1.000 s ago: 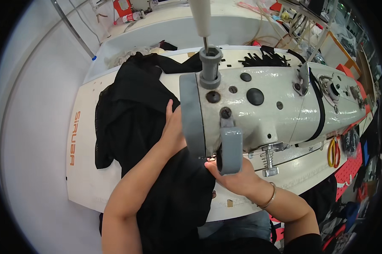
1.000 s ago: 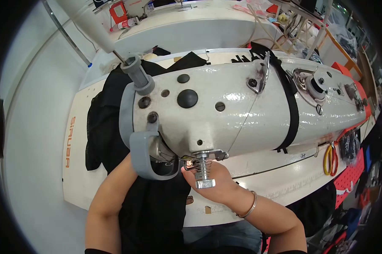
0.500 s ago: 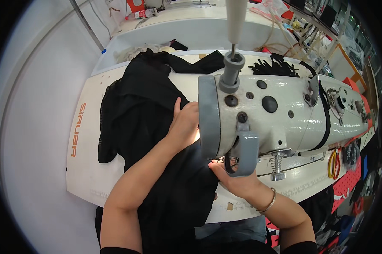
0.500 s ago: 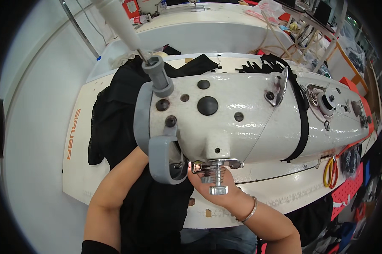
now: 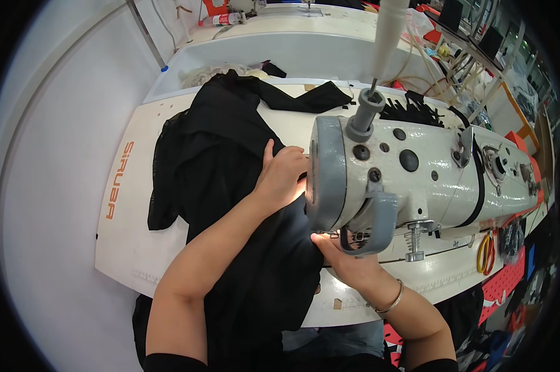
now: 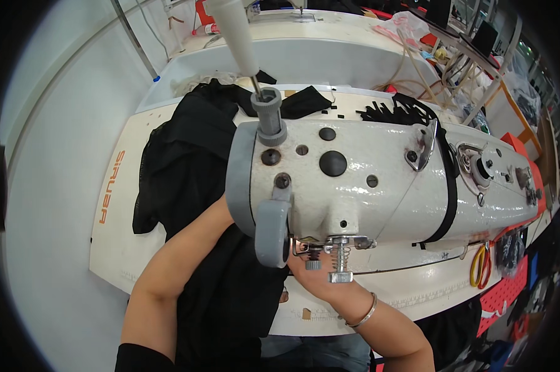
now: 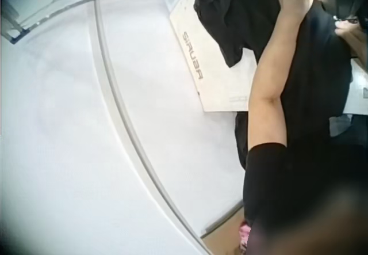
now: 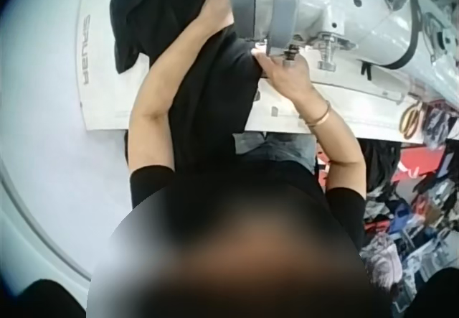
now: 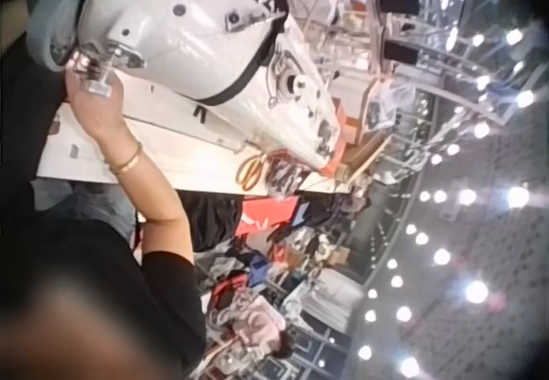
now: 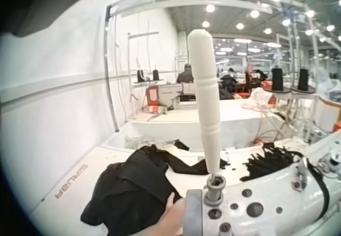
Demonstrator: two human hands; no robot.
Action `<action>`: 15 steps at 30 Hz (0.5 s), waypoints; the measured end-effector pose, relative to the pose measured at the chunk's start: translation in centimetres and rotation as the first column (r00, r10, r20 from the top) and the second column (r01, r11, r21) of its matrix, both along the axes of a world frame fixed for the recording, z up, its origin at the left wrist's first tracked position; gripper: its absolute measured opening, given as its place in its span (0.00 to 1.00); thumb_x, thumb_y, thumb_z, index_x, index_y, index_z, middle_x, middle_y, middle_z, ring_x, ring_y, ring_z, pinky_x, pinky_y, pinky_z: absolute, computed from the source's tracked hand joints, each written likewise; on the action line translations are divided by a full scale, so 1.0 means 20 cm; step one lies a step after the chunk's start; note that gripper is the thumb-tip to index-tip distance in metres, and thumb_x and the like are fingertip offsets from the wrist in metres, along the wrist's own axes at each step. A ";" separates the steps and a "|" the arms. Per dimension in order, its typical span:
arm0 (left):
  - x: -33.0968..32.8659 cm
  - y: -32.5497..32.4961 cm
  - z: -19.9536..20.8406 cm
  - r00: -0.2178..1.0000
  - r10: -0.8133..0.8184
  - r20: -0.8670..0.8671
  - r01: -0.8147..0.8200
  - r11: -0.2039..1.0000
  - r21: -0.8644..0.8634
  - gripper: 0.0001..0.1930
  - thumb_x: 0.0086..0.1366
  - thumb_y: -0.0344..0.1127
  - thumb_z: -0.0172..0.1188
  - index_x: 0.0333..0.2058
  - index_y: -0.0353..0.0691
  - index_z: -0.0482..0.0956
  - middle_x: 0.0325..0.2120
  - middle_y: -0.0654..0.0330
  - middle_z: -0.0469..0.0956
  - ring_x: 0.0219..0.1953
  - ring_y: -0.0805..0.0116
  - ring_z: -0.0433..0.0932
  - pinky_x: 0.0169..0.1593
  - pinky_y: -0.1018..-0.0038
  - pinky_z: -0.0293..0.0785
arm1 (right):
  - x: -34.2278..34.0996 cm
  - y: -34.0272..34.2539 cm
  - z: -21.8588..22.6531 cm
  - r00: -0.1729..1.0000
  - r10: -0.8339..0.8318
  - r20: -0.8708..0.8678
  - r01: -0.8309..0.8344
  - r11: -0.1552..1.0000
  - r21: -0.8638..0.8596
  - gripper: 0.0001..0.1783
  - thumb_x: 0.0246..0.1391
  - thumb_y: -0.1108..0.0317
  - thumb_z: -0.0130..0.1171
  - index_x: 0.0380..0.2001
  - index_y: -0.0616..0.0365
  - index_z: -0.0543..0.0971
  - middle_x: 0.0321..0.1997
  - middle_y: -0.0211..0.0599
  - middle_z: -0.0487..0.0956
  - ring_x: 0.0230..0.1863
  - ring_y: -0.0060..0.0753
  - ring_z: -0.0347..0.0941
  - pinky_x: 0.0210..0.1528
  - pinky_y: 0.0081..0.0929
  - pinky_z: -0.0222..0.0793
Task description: Sewing a zipper onto a piece of black fabric using an industrial sewing machine.
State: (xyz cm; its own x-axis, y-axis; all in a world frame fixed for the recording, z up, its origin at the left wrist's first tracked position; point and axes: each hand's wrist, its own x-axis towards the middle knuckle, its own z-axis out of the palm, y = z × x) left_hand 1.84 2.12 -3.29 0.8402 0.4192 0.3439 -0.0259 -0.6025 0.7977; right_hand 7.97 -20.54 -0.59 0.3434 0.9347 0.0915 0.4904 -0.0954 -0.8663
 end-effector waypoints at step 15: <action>-0.01 -0.10 0.12 0.970 0.242 0.027 -0.224 0.842 0.490 0.06 0.49 0.34 0.66 0.26 0.46 0.78 0.29 0.66 0.74 0.47 0.66 0.72 0.62 0.37 0.47 | 0.01 -0.04 0.02 0.844 0.013 0.536 -0.070 0.994 0.085 0.16 0.42 0.74 0.57 0.38 0.51 0.80 0.43 0.31 0.81 0.42 0.33 0.78 0.49 0.29 0.70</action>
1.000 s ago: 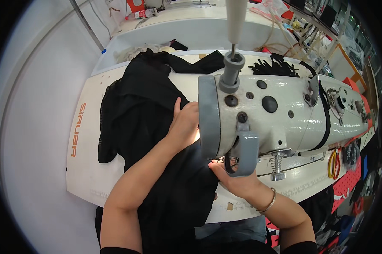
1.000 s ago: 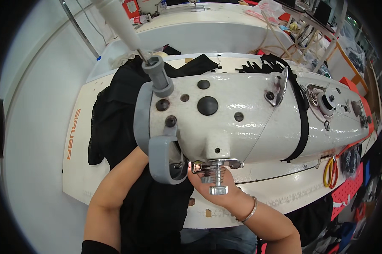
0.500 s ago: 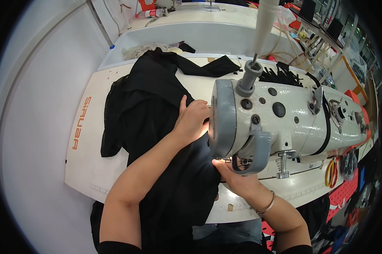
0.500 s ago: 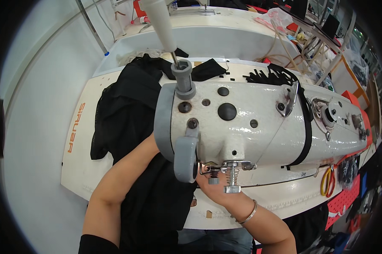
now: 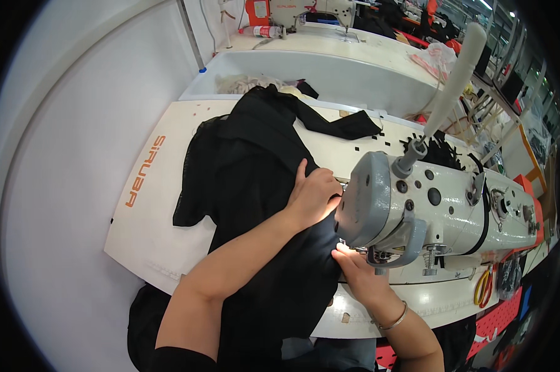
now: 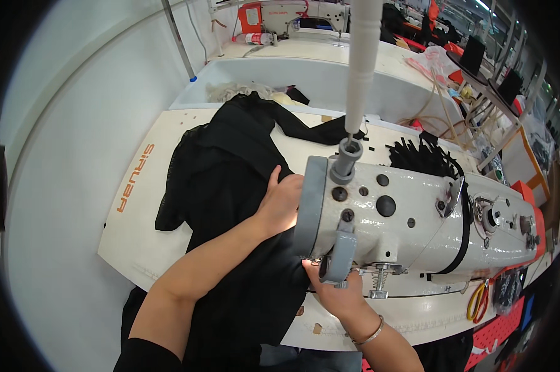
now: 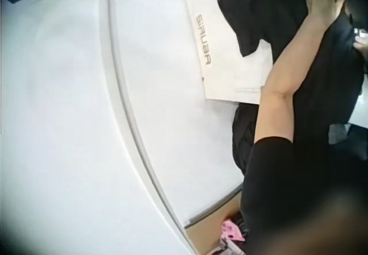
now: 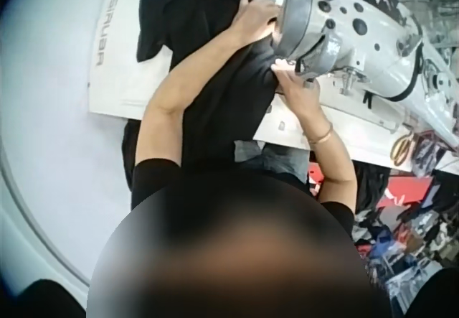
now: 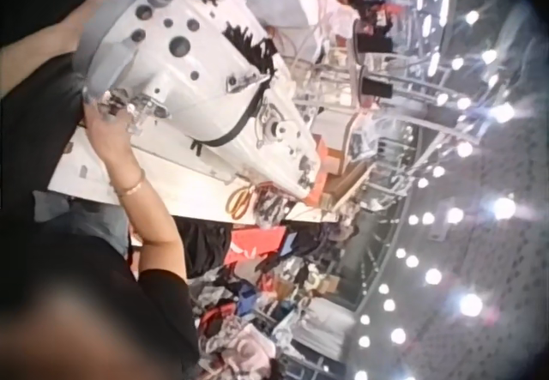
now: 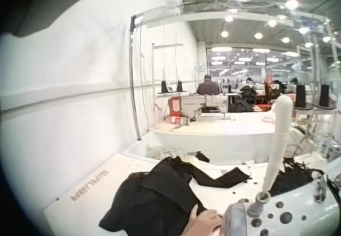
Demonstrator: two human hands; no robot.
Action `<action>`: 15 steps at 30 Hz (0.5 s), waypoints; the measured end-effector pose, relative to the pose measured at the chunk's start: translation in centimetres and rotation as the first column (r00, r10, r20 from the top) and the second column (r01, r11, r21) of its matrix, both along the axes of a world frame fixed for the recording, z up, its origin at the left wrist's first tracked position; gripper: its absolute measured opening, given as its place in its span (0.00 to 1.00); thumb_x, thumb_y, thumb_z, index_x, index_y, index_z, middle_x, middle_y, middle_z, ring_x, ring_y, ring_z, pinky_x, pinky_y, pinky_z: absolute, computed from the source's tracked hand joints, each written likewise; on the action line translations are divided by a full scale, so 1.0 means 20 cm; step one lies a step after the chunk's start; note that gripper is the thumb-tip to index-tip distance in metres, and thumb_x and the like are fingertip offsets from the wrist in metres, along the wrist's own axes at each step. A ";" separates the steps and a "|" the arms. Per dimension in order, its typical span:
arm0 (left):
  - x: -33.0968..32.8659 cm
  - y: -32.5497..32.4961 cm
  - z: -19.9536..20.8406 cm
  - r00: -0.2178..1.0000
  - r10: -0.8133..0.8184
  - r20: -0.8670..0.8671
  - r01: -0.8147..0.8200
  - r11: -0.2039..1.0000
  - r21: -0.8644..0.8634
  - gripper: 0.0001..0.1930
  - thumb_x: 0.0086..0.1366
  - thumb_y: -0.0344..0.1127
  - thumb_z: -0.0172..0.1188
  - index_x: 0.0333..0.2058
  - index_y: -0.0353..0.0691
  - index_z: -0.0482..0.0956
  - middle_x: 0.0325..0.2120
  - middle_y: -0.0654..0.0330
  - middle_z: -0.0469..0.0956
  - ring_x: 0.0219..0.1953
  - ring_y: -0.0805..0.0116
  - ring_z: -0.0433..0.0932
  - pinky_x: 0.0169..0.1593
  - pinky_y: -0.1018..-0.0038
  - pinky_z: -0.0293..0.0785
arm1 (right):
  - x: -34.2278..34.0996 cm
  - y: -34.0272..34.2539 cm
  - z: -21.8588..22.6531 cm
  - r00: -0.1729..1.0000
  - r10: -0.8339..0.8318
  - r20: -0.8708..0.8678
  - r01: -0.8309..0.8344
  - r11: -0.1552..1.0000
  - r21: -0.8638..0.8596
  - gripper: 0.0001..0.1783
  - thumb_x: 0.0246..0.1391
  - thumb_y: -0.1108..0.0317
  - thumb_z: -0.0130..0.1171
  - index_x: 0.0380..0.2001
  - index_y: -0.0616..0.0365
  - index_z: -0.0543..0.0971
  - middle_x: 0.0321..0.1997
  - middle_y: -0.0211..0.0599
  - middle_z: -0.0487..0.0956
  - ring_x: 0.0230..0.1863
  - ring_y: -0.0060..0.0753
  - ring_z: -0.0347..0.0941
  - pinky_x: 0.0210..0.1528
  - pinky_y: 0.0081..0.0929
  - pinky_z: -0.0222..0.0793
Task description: Sewing a zipper onto a piece of black fabric using an industrial sewing machine.
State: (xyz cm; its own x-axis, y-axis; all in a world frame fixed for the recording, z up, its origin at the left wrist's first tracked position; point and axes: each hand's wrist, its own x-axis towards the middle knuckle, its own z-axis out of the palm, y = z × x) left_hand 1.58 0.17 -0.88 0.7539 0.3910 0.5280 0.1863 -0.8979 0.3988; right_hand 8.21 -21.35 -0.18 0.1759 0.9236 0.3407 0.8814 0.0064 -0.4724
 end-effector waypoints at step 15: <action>-0.67 0.12 0.29 0.945 0.039 -0.325 0.168 0.795 0.583 0.06 0.46 0.35 0.61 0.24 0.49 0.73 0.24 0.68 0.70 0.43 0.70 0.73 0.64 0.41 0.50 | -0.22 -0.09 0.21 0.858 0.480 0.182 -0.498 0.865 0.063 0.12 0.42 0.72 0.58 0.34 0.52 0.78 0.44 0.27 0.79 0.51 0.35 0.75 0.49 0.31 0.74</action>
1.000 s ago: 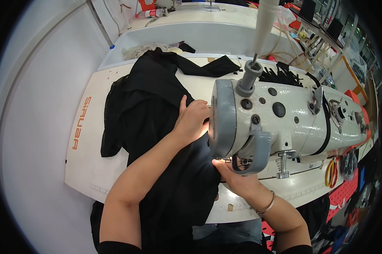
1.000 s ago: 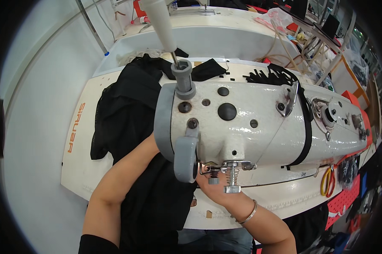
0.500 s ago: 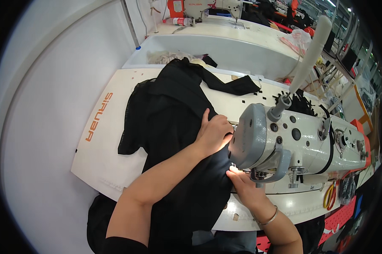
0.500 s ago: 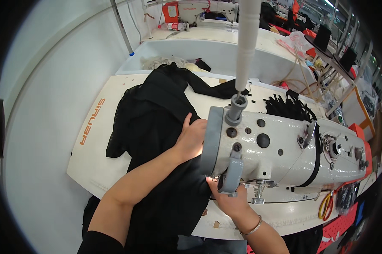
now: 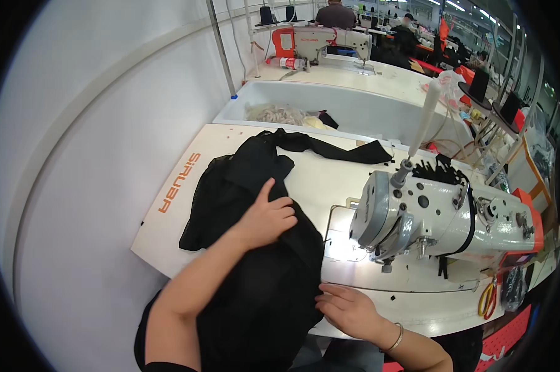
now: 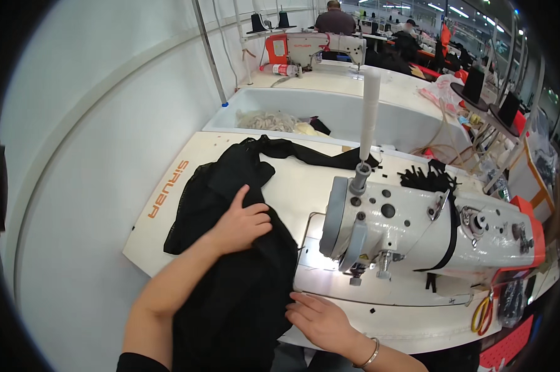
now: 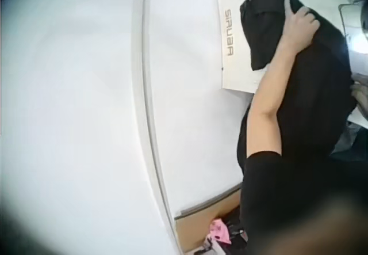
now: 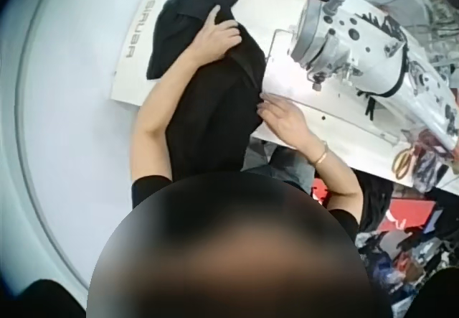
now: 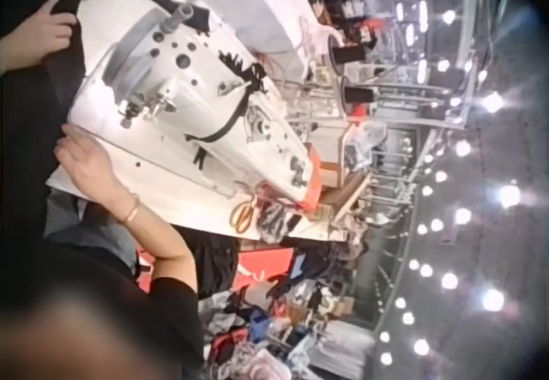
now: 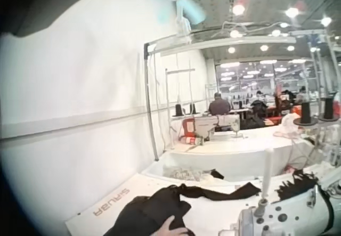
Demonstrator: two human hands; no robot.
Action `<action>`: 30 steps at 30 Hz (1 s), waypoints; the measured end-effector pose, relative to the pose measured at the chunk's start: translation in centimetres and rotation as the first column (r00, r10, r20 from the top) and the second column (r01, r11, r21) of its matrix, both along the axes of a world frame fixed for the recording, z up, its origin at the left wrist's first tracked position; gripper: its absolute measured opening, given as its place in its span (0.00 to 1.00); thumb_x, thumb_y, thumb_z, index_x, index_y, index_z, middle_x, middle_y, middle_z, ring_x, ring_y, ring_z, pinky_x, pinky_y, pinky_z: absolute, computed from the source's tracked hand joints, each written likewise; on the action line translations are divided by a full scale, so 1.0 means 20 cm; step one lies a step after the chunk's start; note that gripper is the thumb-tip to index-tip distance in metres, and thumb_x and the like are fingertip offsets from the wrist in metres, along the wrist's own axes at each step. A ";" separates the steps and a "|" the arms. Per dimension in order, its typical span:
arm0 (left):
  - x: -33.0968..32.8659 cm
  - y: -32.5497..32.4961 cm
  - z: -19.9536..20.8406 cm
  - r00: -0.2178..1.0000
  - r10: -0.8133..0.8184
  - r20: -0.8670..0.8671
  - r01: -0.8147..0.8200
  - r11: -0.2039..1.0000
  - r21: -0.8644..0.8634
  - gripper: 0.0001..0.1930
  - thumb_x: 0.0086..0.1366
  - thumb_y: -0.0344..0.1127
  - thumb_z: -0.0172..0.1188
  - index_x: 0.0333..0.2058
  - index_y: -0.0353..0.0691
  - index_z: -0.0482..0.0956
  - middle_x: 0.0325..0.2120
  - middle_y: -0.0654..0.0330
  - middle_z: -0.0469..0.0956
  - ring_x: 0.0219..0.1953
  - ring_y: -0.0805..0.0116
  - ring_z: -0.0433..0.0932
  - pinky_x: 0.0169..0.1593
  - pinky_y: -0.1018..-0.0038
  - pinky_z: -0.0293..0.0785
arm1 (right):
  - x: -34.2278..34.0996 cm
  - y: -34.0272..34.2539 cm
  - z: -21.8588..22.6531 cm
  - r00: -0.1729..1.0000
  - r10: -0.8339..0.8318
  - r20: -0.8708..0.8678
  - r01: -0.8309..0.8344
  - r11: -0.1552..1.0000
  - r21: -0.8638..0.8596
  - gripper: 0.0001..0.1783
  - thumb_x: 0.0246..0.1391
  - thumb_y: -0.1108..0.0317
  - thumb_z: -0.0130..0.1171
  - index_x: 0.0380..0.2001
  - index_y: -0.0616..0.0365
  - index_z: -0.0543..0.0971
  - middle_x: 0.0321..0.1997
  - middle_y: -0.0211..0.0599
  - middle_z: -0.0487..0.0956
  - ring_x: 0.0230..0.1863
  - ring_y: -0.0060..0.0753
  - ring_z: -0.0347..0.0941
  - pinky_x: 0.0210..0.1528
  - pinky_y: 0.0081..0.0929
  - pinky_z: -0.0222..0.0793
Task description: Sewing a zipper onto a piece of black fabric using an industrial sewing machine.
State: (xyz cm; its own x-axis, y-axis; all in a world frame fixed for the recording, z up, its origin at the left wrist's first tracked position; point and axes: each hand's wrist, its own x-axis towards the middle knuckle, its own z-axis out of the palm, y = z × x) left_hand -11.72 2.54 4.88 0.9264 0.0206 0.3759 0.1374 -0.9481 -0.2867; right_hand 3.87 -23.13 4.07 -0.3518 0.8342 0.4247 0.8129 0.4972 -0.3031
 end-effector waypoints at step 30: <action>-0.62 -0.07 0.50 0.845 0.534 0.042 -0.535 0.843 0.048 0.13 0.47 0.29 0.60 0.35 0.45 0.75 0.28 0.58 0.75 0.35 0.58 0.76 0.37 0.63 0.67 | -0.15 -0.06 0.02 0.995 -0.089 -0.040 0.090 0.995 0.041 0.14 0.40 0.67 0.55 0.35 0.52 0.77 0.41 0.28 0.78 0.45 0.31 0.74 0.47 0.30 0.72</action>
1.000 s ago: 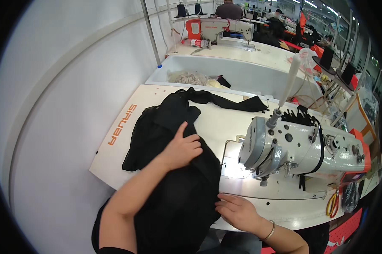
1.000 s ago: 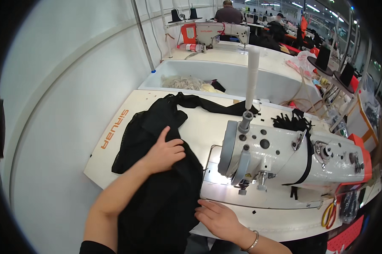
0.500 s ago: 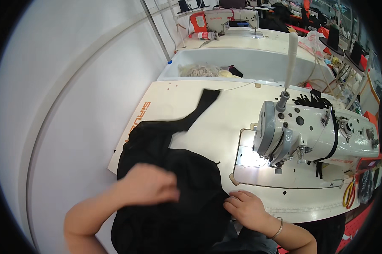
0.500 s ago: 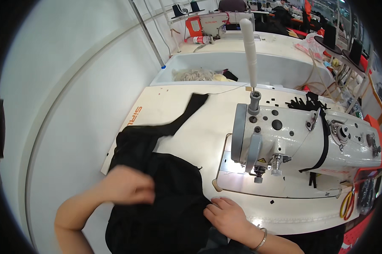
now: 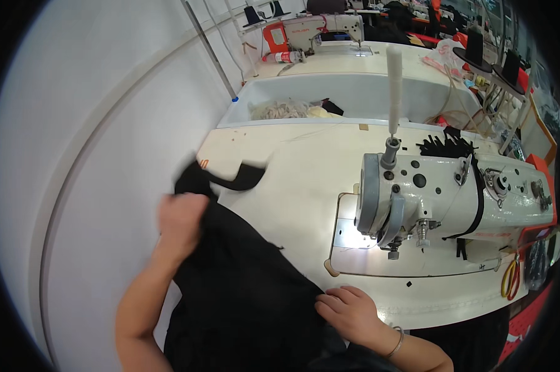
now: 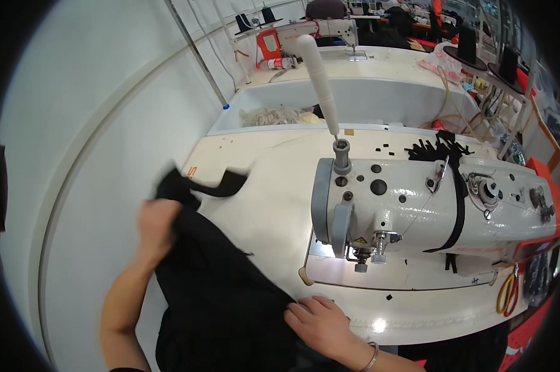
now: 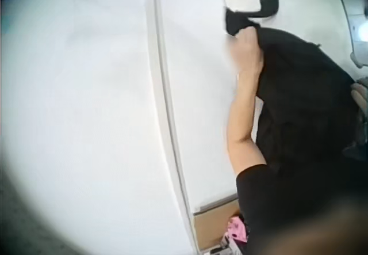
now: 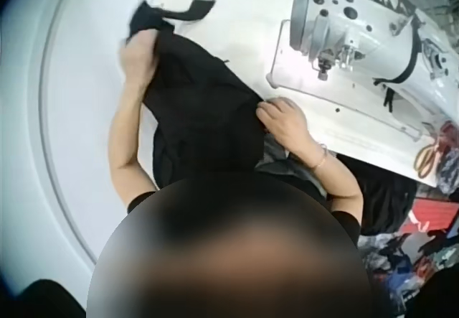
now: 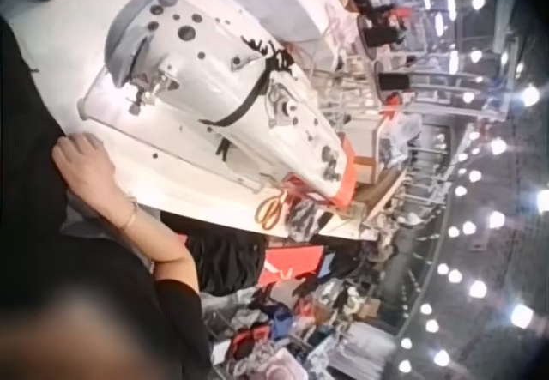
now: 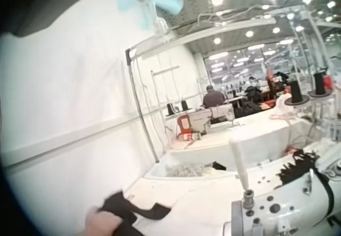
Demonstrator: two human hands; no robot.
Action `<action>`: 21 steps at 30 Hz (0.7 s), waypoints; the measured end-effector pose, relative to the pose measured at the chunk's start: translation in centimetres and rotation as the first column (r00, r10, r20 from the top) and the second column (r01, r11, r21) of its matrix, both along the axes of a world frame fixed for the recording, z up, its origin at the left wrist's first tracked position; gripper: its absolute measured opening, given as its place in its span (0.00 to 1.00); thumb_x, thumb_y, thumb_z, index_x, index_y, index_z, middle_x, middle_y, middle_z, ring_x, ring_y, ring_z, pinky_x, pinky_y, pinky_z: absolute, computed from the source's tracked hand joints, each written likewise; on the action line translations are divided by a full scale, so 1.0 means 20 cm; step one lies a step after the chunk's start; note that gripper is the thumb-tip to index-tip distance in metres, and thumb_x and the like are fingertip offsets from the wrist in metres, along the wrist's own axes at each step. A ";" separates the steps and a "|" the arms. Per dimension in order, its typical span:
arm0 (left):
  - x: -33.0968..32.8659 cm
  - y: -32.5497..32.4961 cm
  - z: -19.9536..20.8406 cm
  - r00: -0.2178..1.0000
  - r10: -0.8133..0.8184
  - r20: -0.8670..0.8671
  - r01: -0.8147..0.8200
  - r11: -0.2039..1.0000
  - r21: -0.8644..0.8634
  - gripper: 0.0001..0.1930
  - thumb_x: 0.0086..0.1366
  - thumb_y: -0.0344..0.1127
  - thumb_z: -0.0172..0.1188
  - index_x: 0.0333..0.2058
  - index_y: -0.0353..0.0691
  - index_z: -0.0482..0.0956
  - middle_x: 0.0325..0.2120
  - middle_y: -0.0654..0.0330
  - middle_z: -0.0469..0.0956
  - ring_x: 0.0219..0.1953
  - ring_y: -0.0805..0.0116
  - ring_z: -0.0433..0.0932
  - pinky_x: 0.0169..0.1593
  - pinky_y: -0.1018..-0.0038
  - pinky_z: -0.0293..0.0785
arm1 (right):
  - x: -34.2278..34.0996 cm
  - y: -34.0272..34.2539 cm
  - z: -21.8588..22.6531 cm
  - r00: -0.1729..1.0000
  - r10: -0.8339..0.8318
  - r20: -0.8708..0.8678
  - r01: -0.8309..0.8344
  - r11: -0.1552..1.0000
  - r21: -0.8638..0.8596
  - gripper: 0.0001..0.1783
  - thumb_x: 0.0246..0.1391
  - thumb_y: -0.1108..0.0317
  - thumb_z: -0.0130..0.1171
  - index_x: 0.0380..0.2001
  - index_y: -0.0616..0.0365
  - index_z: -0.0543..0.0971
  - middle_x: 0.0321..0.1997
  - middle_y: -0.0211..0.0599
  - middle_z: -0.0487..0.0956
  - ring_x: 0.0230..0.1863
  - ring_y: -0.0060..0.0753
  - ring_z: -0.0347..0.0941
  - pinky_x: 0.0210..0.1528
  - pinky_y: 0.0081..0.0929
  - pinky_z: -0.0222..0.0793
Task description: Sewing a zipper onto a piece of black fabric using an industrial sewing machine.
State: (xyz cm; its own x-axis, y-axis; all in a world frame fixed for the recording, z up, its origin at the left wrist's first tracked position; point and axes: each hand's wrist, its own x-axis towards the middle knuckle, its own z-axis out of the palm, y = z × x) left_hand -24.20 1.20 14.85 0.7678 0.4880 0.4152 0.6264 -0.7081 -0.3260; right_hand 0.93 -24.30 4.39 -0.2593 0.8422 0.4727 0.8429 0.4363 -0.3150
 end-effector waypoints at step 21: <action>0.49 0.14 -0.09 0.816 0.109 -0.568 -0.383 0.837 -0.390 0.18 0.54 0.41 0.62 0.45 0.50 0.79 0.37 0.56 0.79 0.44 0.57 0.80 0.42 0.64 0.76 | -0.03 -0.22 -0.06 0.932 0.050 -0.358 -0.162 0.943 -0.291 0.15 0.45 0.72 0.60 0.39 0.50 0.78 0.44 0.33 0.79 0.42 0.38 0.77 0.41 0.31 0.74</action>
State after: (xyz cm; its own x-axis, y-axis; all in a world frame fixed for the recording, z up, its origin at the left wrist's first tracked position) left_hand -14.30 4.04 13.08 0.6190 0.7146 -0.3259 0.6413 -0.6994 -0.3156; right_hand 0.28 -28.64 3.22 -0.2253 0.9369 0.2672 0.6131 0.3495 -0.7085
